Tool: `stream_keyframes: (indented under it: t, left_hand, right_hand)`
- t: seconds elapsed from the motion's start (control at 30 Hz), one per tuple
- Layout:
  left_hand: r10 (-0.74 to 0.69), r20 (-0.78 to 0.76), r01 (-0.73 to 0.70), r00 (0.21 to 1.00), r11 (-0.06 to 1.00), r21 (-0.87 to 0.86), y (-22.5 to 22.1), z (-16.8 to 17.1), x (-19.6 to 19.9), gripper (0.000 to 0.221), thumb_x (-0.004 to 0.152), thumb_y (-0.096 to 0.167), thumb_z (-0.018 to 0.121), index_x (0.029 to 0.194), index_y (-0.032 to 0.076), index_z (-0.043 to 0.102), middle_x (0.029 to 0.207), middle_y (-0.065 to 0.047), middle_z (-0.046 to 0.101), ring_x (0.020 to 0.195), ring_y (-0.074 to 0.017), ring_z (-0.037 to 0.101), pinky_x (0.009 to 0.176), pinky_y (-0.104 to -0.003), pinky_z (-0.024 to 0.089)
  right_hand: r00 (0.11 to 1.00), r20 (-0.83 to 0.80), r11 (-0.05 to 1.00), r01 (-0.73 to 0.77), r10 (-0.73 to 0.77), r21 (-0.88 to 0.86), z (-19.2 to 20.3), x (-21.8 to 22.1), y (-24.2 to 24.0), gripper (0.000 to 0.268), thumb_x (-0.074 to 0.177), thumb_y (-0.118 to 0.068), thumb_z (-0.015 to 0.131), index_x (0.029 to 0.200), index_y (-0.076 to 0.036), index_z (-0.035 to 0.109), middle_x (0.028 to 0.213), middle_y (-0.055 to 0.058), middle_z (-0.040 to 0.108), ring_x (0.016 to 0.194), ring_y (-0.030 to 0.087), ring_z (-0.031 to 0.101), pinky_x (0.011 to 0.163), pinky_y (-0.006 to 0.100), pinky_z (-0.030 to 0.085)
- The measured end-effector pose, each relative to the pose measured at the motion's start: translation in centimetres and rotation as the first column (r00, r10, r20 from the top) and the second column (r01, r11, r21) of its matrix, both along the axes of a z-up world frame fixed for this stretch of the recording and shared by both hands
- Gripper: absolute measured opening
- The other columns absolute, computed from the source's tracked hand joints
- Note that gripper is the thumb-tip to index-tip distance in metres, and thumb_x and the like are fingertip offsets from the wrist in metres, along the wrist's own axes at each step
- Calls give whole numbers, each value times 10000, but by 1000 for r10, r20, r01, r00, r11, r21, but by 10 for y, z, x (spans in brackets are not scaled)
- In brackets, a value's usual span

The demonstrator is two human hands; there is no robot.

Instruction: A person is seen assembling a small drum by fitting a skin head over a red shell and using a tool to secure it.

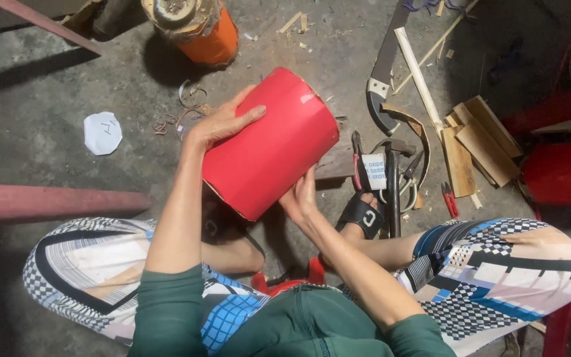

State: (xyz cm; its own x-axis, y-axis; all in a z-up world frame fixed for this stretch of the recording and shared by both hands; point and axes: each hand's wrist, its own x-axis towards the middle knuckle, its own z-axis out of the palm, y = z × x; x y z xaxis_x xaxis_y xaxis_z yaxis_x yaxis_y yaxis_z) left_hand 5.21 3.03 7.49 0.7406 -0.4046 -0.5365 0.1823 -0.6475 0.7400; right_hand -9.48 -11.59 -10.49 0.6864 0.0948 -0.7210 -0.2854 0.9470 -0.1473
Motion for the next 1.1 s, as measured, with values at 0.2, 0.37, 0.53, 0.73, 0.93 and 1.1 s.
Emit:
stream_keyframes:
  t: [0.2,0.37,0.53,0.73,0.93,1.1]
  left_hand:
    - [-117,30,109,993,972,208,-13,-7,11,990,812,854,468,1615,312,266,1551,-276,397,1430,-478,368,1174,-622,264]
    - [-163,203,104,966,957,270,-43,-30,6,780,974,720,358,1619,291,265,1559,-273,375,1432,-504,353,1128,-694,244]
    - [-106,508,-57,855,954,295,-88,-39,-25,541,1097,419,344,1597,212,338,1600,-255,300,1446,-531,313,1113,-762,166]
    - [-150,586,-65,797,942,329,-93,-43,-31,627,1108,517,364,1613,157,271,1586,-249,352,1435,-523,344,1145,-719,170]
    - [-142,579,-83,803,935,345,-95,-45,-29,625,1095,531,386,1599,169,305,1574,-216,371,1421,-509,367,1136,-695,240]
    - [-104,663,-138,742,943,302,-96,-50,-34,613,1092,523,428,1568,138,389,1533,-232,429,1380,-529,416,1105,-693,277]
  right_hand:
    - [996,-3,993,-92,92,-72,-13,-1,-2,878,877,-876,380,1492,-257,484,1508,99,488,1402,315,451,1153,535,390]
    - [985,-24,970,-170,168,-177,-6,-7,-6,934,880,-901,293,1538,-248,407,1541,96,440,1431,292,418,1173,516,363]
    - [959,-37,886,-275,282,-374,-41,-20,-22,871,982,-814,264,1554,-162,336,1532,168,427,1381,333,484,1140,493,419]
    - [924,-167,740,-377,345,-557,-28,-35,-62,496,1070,-475,416,1421,-139,518,1311,124,591,1191,311,651,1034,497,512]
    - [985,-140,760,-164,97,-628,23,7,-173,258,983,-274,493,956,-113,694,782,21,646,678,99,613,658,210,558]
    - [1000,-7,603,-17,19,-798,105,44,-312,158,813,-135,759,964,-149,716,773,28,694,644,145,681,534,279,593]
